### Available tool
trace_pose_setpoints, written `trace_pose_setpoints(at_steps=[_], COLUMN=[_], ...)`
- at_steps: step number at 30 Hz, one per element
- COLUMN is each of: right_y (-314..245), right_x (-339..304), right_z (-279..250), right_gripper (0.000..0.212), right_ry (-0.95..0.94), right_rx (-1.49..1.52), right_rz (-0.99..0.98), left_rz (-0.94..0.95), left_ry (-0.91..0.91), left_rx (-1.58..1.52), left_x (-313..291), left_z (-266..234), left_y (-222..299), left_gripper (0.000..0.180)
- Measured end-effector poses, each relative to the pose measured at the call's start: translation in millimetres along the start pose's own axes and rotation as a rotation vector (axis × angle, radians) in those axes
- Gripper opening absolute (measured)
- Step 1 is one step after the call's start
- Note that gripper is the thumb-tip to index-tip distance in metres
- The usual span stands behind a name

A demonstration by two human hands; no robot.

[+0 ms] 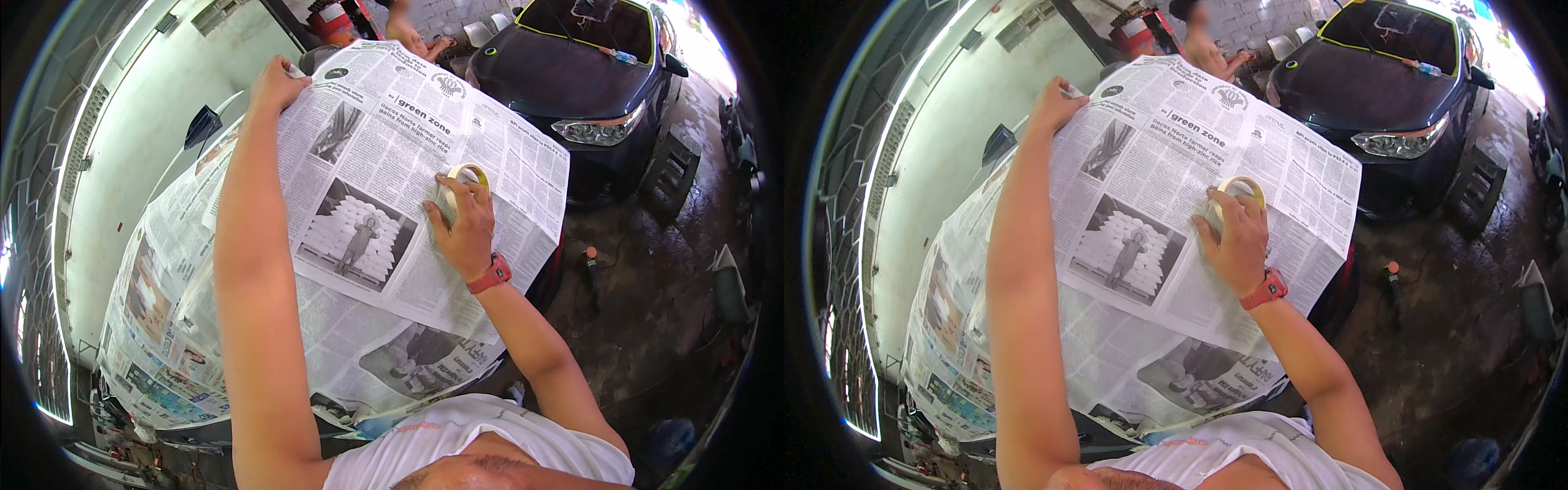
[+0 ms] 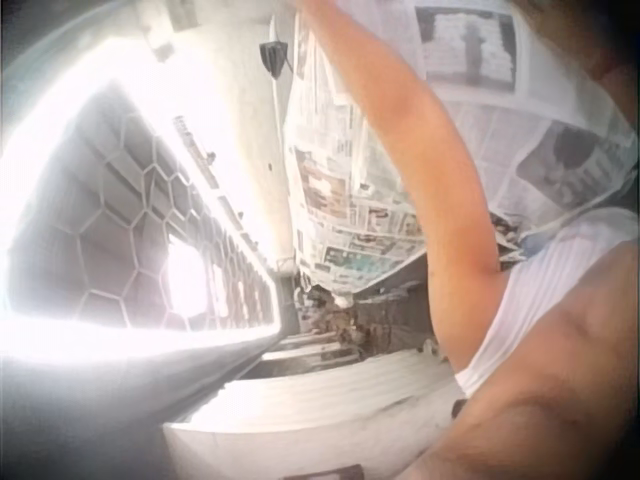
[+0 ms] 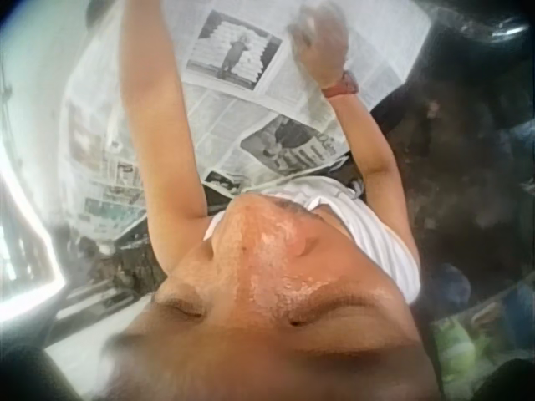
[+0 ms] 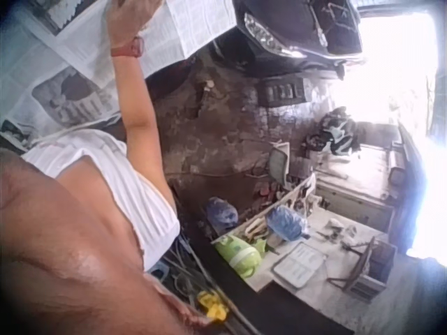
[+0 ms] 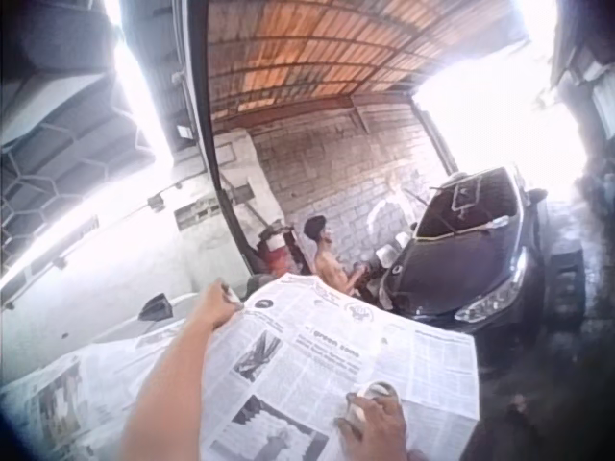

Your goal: The person covers the hood of a black car with newspaper sheets, securing them with masking tape. They smooth the paper over the surface and apply tape to the edges to hold the newspaper in place.

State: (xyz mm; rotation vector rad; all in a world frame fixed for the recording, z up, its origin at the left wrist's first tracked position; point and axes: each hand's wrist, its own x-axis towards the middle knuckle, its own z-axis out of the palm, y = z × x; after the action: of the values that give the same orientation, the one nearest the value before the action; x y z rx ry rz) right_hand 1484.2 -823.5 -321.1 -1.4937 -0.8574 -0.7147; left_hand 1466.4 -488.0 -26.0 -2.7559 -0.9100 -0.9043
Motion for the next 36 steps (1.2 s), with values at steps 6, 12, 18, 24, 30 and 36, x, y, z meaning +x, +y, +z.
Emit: trace_pose_setpoints(at_steps=[6,12,18,24,30,36], right_y=[5,-6,19,9,-136,-212], right_x=[-1,1,-1,-5,35,62], right_z=[4,5,-5,1,-19,37], right_gripper=[0.043,0.042,0.036,0.039,0.078,0.080], right_ry=[-0.007,-0.007,0.043,0.122,-0.426,-0.774], right_rx=[0.019,0.058,0.076,0.300,0.653,0.878], right_rz=[-0.027,-0.009,-0.009,0.124,0.146,-0.125], left_rz=[-0.287,-0.136,0.213,0.045,0.010,0.125], left_ry=[-0.225,0.223,0.148,0.142,0.083,-0.106], left_rx=[0.055,0.644,-0.252,-0.187,-0.540,-0.799], left_x=[15,-20,-171,-291,-312,-305], left_z=[-2,-43,-81,-113,-129,-144], left_y=[-18,-2,54,-10,-51,-80], left_gripper=[0.086,0.065,0.031,0.033,0.037,0.041])
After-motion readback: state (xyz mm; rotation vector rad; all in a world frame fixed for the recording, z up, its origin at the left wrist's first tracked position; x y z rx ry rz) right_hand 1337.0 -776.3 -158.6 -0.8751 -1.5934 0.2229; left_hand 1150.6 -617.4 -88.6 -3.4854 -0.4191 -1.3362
